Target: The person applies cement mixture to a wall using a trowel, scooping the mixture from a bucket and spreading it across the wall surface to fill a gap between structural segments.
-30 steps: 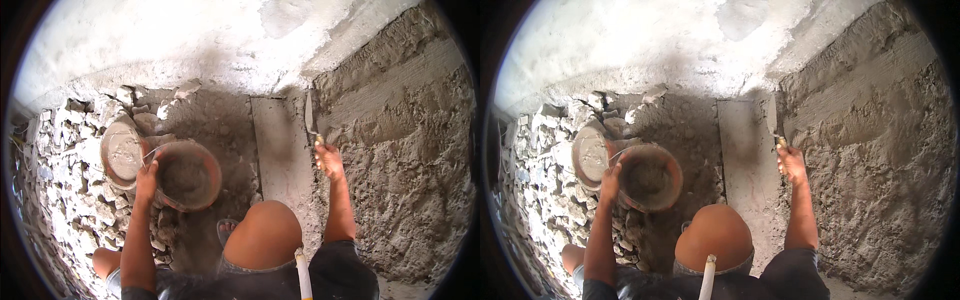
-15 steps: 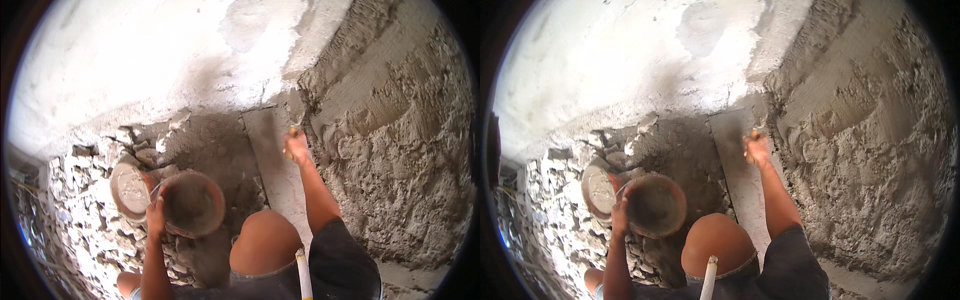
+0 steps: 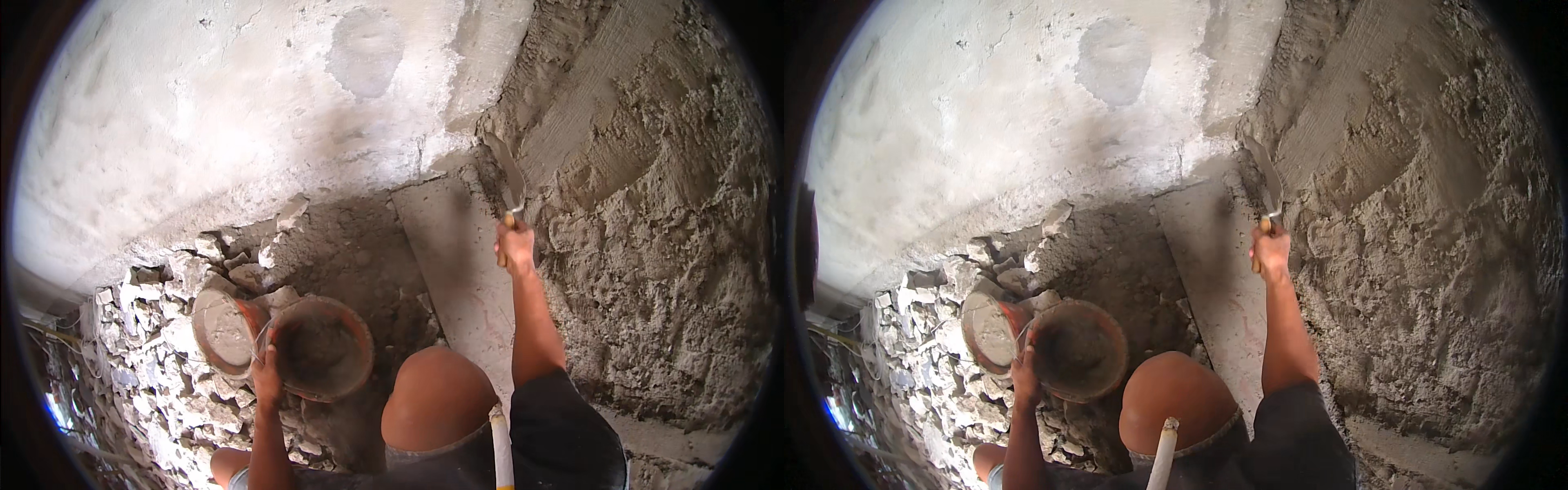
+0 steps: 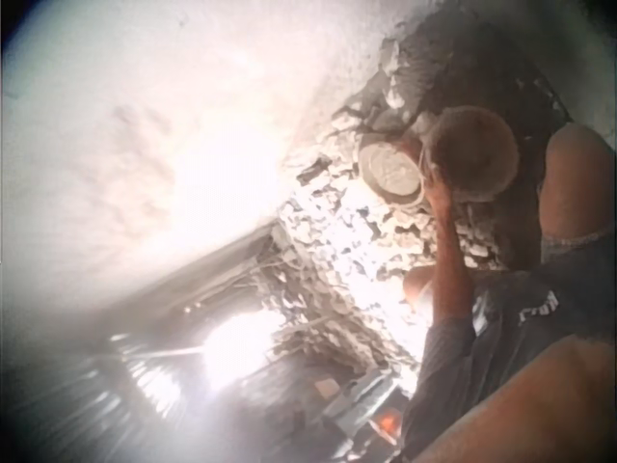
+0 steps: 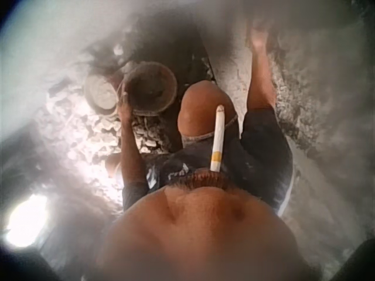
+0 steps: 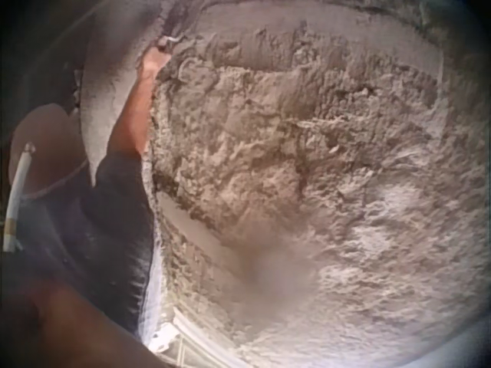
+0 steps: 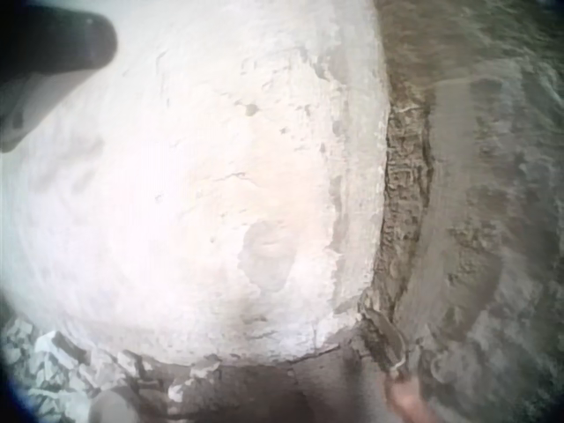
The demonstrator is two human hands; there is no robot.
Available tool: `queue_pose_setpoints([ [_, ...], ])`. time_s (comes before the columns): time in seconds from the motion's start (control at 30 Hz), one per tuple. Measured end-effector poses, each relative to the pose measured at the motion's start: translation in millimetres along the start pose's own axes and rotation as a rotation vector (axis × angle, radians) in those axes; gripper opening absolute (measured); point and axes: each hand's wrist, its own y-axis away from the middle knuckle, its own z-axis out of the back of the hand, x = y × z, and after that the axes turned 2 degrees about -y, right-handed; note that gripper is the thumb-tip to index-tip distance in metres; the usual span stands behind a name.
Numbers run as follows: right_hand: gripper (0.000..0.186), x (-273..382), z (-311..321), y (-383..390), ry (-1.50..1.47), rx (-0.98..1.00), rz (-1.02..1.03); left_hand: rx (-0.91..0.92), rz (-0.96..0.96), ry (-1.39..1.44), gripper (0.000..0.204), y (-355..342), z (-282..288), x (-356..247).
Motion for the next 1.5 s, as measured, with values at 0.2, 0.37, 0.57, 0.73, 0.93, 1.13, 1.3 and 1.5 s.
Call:
queue_pose_setpoints([
  [0.2,0.027,-55,5,-2,0.508,-0.23,0.315,0.008,-0.074,0.045,0.051,-8,-18,-3],
  [0.37,0.034,3,-52,-59,0.671,-0.159,0.224,0.062,-0.06,0.091,0.05,-3,-13,-1],
  [0.57,0.037,42,-56,-46,0.489,-0.128,0.167,-0.031,-0.038,0.02,0.05,14,-8,6],
  [0.73,0.024,39,-32,-89,0.443,-0.105,0.242,-0.086,-0.156,0.141,0.044,12,-37,-1],
  [0.93,0.015,46,-26,-39,-0.138,0.05,0.08,-0.031,-0.185,0.019,0.044,20,-28,2],
  [1.13,0.016,21,-4,17,-0.222,-0.041,0.05,-0.004,-0.078,-0.02,0.045,29,-22,2],
  [1.3,0.014,-23,-14,29,0.139,-0.159,0.272,-0.034,-0.138,-0.033,0.046,23,-32,6],
  [1.5,0.017,-46,-19,7,0.189,0.16,-0.009,-0.022,-0.116,0.011,0.046,25,-33,1],
])
